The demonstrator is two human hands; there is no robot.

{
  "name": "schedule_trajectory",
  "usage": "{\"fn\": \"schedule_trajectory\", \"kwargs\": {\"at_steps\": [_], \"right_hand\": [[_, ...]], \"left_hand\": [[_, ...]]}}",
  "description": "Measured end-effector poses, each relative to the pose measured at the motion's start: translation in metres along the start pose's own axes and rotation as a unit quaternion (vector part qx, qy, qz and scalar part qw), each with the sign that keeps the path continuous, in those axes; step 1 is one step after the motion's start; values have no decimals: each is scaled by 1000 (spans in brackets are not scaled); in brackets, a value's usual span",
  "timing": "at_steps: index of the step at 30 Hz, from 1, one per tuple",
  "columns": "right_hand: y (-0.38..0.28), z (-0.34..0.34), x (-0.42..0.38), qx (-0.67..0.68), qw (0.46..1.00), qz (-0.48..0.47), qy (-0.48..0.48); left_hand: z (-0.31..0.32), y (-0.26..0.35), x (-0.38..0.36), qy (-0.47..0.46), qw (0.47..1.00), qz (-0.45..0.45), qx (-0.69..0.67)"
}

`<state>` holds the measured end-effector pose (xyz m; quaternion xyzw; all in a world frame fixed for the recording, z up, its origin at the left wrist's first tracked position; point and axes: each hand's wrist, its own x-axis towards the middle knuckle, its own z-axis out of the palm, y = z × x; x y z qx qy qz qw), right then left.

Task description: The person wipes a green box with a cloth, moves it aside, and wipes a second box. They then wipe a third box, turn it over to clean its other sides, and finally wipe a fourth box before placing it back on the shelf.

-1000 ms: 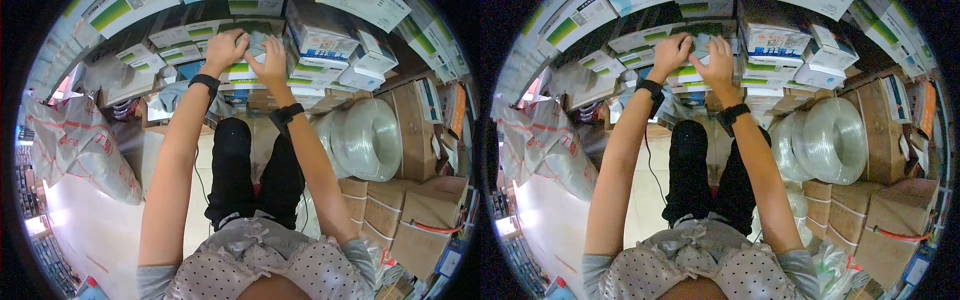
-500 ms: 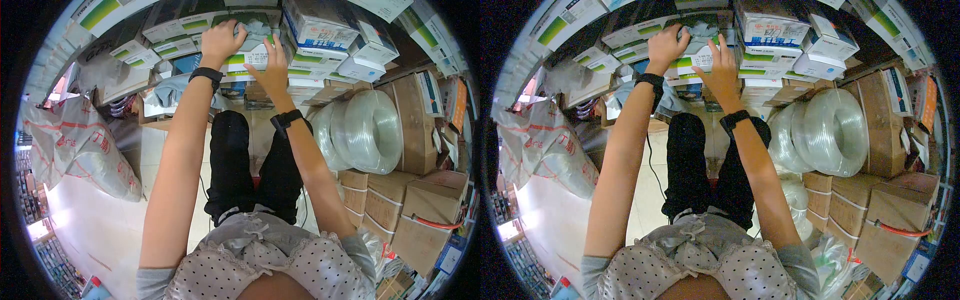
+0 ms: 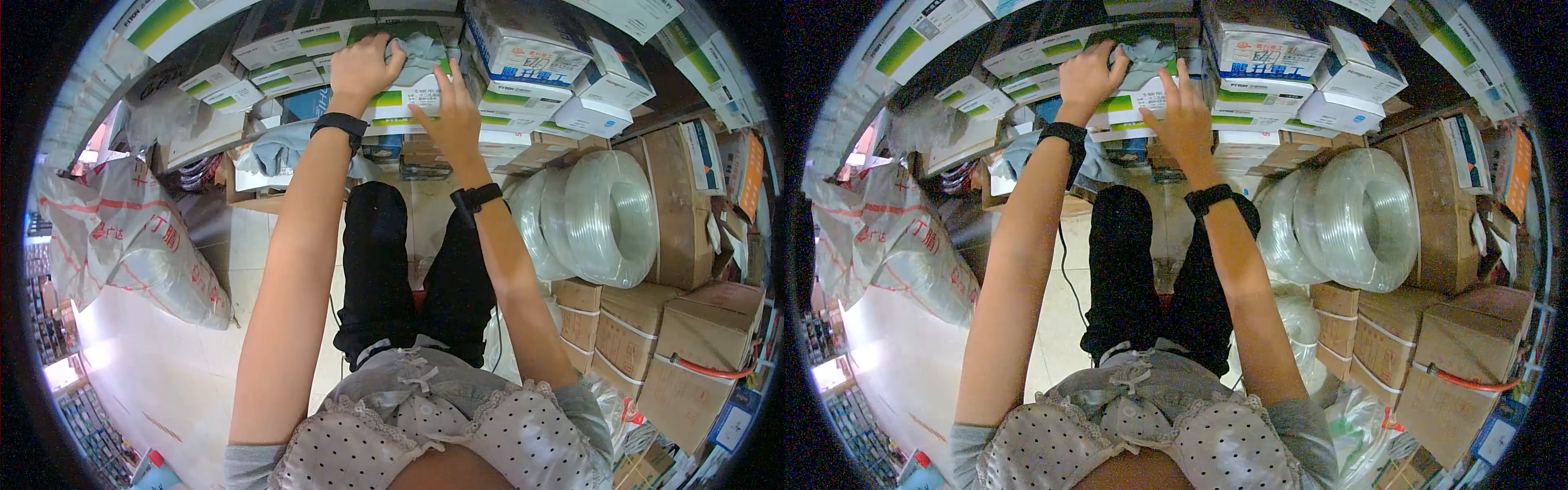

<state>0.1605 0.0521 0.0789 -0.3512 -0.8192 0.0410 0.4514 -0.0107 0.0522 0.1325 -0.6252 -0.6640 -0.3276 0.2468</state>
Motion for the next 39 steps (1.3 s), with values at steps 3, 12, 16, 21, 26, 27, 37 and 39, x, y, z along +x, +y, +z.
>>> {"fn": "schedule_trajectory", "kwargs": {"at_steps": [3, 12, 16, 21, 26, 27, 37, 39], "right_hand": [[7, 1, 1, -8, 1000, -28, 7], [5, -4, 17, 61, 993, -37, 90], [-3, -1, 52, 41, 994, -81, 58], [2, 10, 56, 70, 995, -74, 1], [-18, 0, 22, -56, 984, -150, 82], [-19, 5, 12, -55, 985, -157, 44], [-14, 36, -59, -26, 996, -58, -58], [-4, 20, -40, 6, 999, -35, -5]], "left_hand": [[1, -1, 0, 2, 1000, 4, 0], [-1, -1, 1, -7, 1000, 2, -10], [-12, 0, 1, -38, 997, -19, -64], [-11, -5, 5, -18, 989, -116, -93], [-5, -1, 6, 6, 987, -159, -2], [-5, 0, 6, 6, 990, -144, 6], [-5, 2, 5, -6, 996, -88, 20], [-3, -3, 9, -4, 996, -83, 29]]}}
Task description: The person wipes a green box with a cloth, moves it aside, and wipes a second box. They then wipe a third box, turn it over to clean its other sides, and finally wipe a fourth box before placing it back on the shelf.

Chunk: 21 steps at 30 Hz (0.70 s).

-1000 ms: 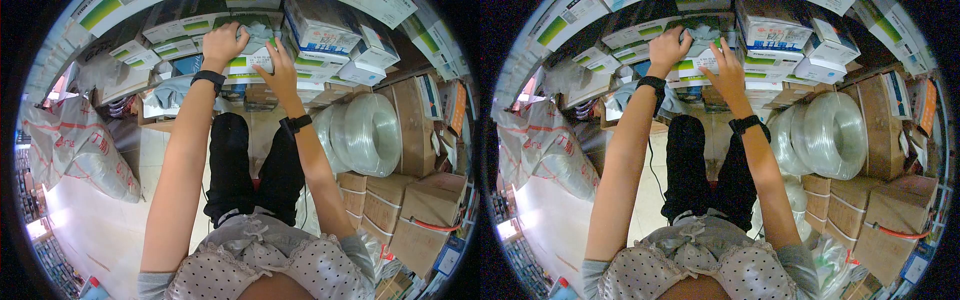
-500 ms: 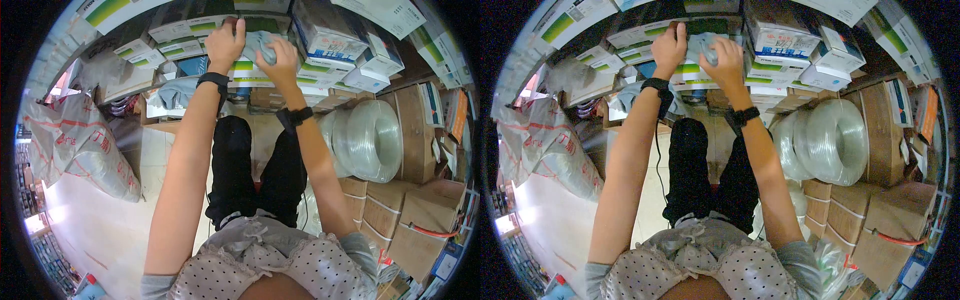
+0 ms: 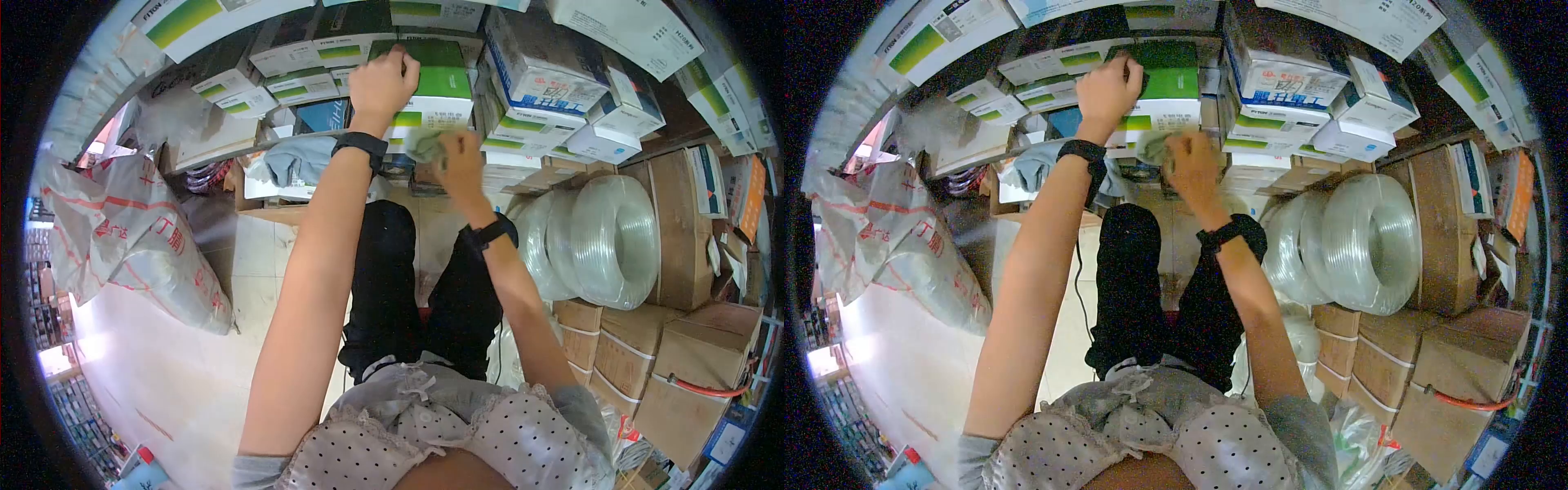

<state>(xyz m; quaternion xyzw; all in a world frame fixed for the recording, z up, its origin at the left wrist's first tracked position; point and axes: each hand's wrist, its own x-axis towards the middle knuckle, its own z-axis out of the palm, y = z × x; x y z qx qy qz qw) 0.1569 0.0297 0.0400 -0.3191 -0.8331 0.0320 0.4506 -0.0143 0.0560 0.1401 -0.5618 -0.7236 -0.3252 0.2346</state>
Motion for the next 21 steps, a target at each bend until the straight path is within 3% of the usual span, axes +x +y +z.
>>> {"fn": "schedule_trajectory", "kwargs": {"at_steps": [2, 6, 9, 12, 15, 21], "right_hand": [[7, -18, 18, 38, 998, 9, 53], [2, -13, 37, -11, 994, -74, 75], [-14, 5, 30, -9, 998, -68, -7], [-14, 13, 21, -20, 997, -70, 1], [-2, 11, 13, 14, 1000, -9, -12], [6, -10, 24, 16, 997, 39, 68]], "left_hand": [[-1, 2, -5, -8, 1000, 12, -2], [-1, 3, -5, 12, 1000, 21, -13], [-3, 5, -4, 0, 1000, 11, -5], [-5, 5, -5, -6, 1000, 9, 0], [-3, 4, -5, 14, 1000, 20, 0], [3, 0, -6, 24, 999, 23, -11]]}}
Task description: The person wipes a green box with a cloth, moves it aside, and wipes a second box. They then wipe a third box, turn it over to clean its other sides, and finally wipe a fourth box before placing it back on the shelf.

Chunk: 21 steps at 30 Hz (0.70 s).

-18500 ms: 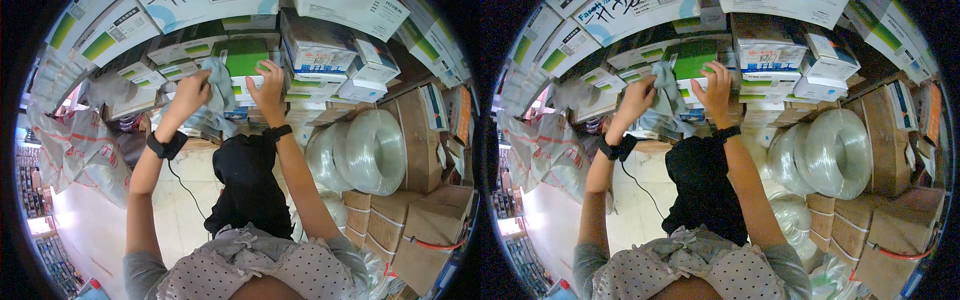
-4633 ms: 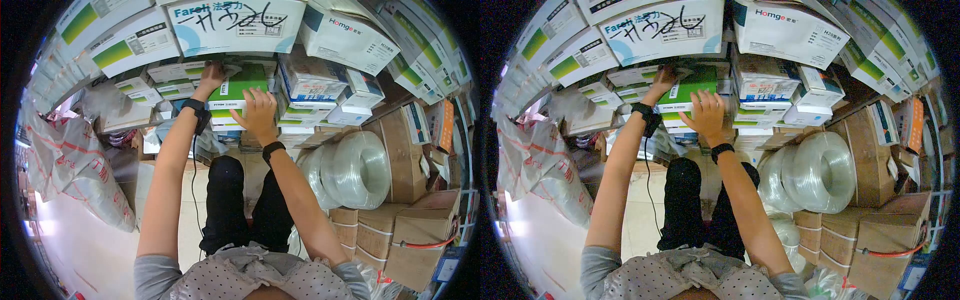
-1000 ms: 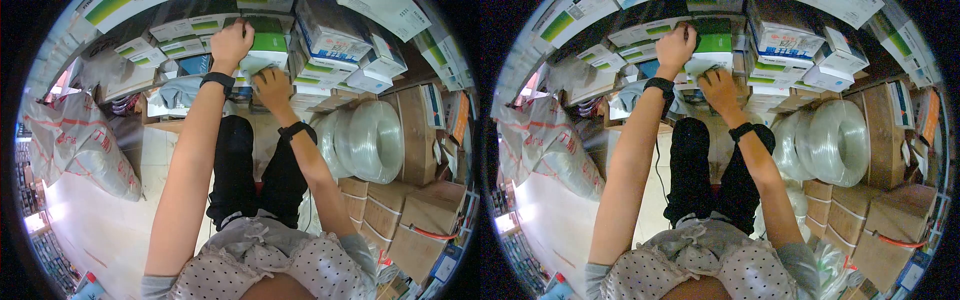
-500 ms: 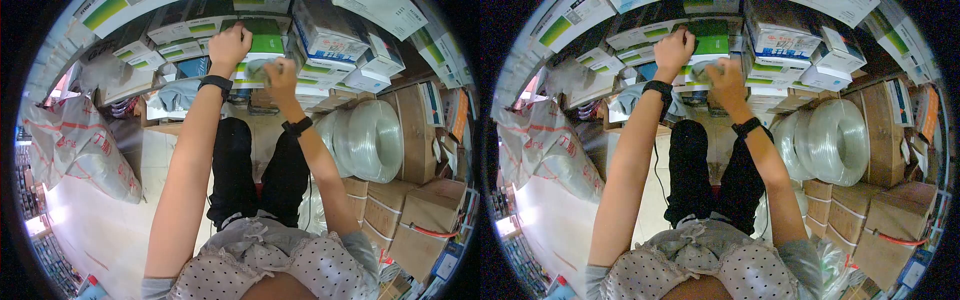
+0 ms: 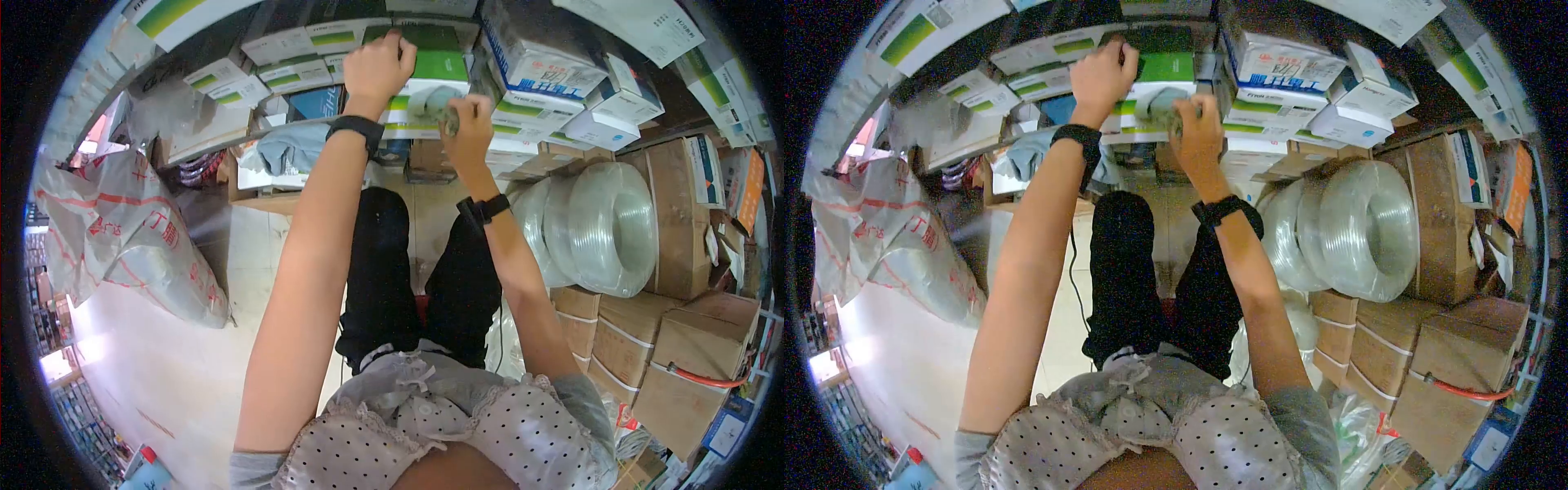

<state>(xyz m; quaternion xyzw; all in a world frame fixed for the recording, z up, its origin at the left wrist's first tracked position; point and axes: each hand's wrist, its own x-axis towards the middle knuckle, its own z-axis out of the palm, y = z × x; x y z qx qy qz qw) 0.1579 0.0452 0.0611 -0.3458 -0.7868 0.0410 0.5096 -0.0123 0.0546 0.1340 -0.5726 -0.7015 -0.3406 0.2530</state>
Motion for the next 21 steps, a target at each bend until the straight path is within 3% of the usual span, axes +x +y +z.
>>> {"fn": "schedule_trajectory", "kwargs": {"at_steps": [4, 8, 11, 14, 17, 20, 21], "right_hand": [[-33, 9, -3, 13, 998, 27, -50], [-43, 26, -25, 55, 974, 123, -181], [-41, 26, -57, 136, 965, 78, -211], [-44, 8, -89, 202, 923, 47, -325], [-54, -10, -115, 188, 879, -12, -437], [-31, -9, -140, 128, 895, -64, -423], [-16, -8, -148, 80, 913, -50, -397]], "left_hand": [[0, 0, -1, 24, 1000, 10, 3], [5, -3, -2, -9, 999, -14, 28], [6, -3, -2, -22, 999, -28, 38], [8, -6, -3, -11, 999, -10, 31], [-19, 7, 3, -129, 989, -53, -49], [-8, 3, 0, 29, 998, 17, -61], [-8, 3, 0, 22, 998, 13, -50]]}}
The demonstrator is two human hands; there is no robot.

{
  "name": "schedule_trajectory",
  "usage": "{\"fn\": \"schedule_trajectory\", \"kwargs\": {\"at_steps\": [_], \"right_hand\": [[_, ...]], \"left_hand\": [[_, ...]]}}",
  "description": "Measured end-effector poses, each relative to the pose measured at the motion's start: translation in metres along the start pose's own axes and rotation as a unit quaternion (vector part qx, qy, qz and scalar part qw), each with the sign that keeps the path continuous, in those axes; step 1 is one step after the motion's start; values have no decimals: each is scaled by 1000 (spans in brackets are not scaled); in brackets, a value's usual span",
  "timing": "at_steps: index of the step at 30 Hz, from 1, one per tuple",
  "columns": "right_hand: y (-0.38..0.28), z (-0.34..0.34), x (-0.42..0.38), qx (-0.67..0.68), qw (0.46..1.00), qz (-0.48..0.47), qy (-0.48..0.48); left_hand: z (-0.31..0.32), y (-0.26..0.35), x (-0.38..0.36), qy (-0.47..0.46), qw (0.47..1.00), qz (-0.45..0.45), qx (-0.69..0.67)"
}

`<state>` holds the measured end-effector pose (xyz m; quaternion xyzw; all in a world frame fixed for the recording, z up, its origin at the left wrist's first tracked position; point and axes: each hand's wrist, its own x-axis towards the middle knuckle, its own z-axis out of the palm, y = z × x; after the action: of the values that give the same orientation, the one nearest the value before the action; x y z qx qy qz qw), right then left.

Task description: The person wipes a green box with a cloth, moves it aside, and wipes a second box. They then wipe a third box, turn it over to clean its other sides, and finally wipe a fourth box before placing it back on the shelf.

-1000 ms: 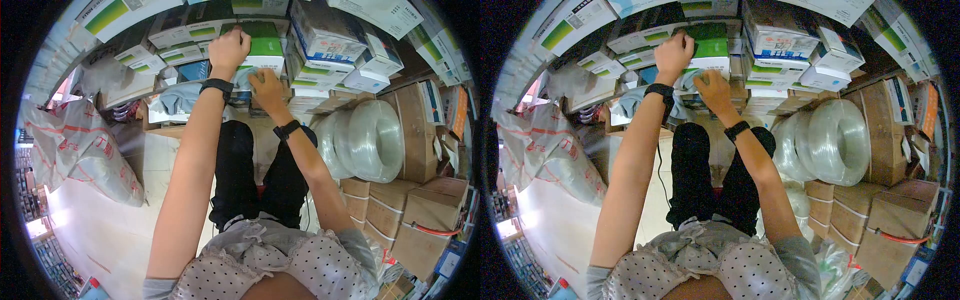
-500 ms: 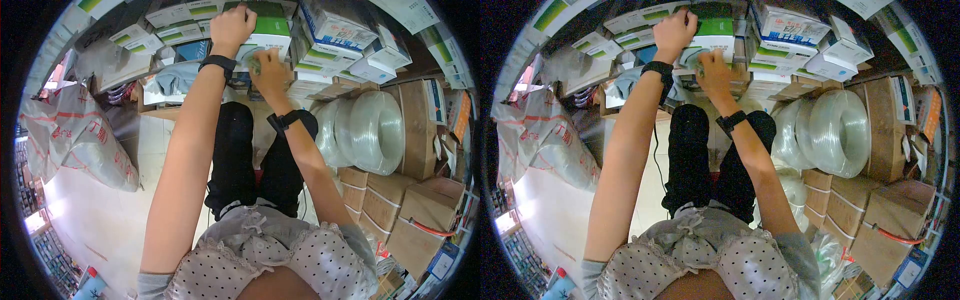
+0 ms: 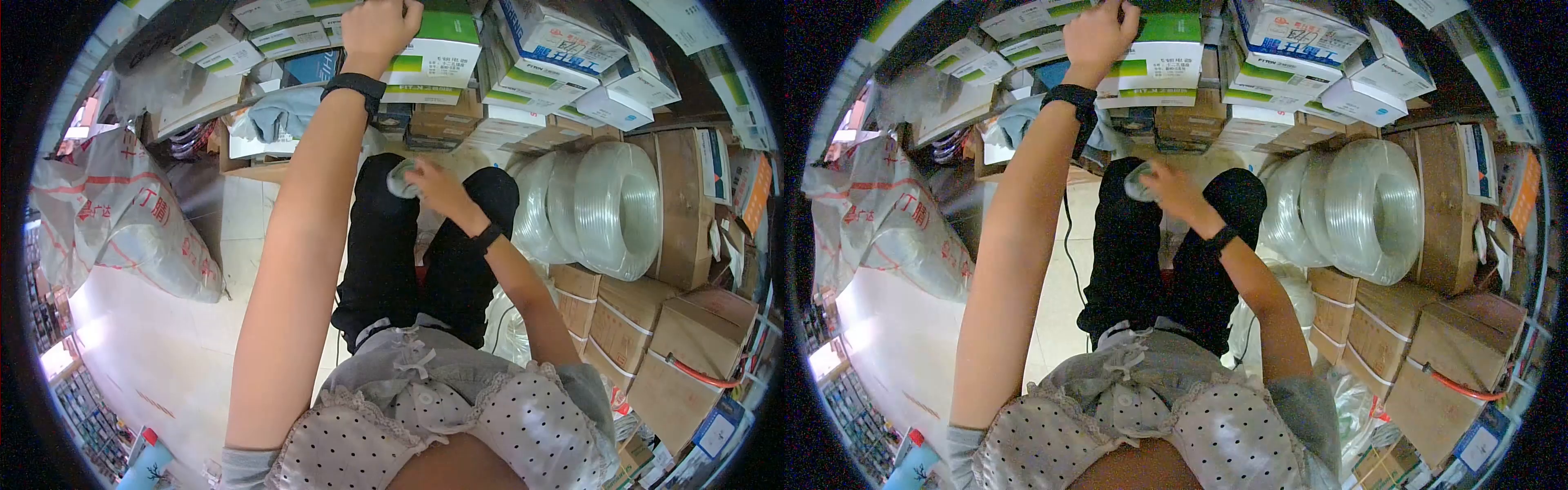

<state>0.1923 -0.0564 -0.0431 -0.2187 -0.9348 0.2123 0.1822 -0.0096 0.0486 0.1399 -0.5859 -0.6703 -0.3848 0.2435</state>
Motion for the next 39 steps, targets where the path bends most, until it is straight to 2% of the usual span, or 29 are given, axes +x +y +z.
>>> {"fn": "schedule_trajectory", "kwargs": {"at_steps": [3, 6, 9, 10, 12, 15, 16, 19, 23, 27, 28, 31, 34, 37, 39], "right_hand": [[21, -25, -3, -49, 996, 76, 18], [33, -49, 3, -16, 990, 133, 39], [24, -75, 16, 22, 978, 151, 138], [22, -82, 22, 20, 966, 143, 215], [20, -94, 36, 14, 923, 124, 364], [17, -97, 65, 102, 854, 140, 490], [8, -104, 73, 80, 880, 132, 450], [7, -105, 101, 73, 901, 102, 416], [22, -96, 111, 86, 855, 152, 489], [41, -89, 117, 301, 751, 210, 550], [43, -92, 118, 327, 748, 217, 535], [30, -104, 116, 112, 845, 133, 506], [22, -116, 111, 77, 867, 82, 486], [39, -123, 114, 137, 882, 56, 448], [47, -122, 120, 177, 870, 70, 454]], "left_hand": [[1, 2, -1, -10, 1000, -6, 15], [4, -2, -2, 0, 1000, 2, 11], [3, -2, -1, -10, 1000, 0, 20], [2, -1, 0, -11, 1000, -4, 20], [2, 0, 1, -16, 1000, -7, 17], [5, -3, -1, -26, 999, -10, 24], [9, -6, -2, -28, 999, -12, 36], [10, -4, -2, 7, 998, -3, 61], [9, -3, 0, 9, 999, -3, 46], [8, -4, 0, 9, 999, 1, 50], [8, -4, 0, 2, 999, 0, 54], [8, -4, 0, 9, 999, -1, 45], [8, -4, 0, 6, 999, -1, 38], [6, -4, 1, -9, 999, -2, 43], [6, -5, 0, -32, 999, -36, 4]]}}
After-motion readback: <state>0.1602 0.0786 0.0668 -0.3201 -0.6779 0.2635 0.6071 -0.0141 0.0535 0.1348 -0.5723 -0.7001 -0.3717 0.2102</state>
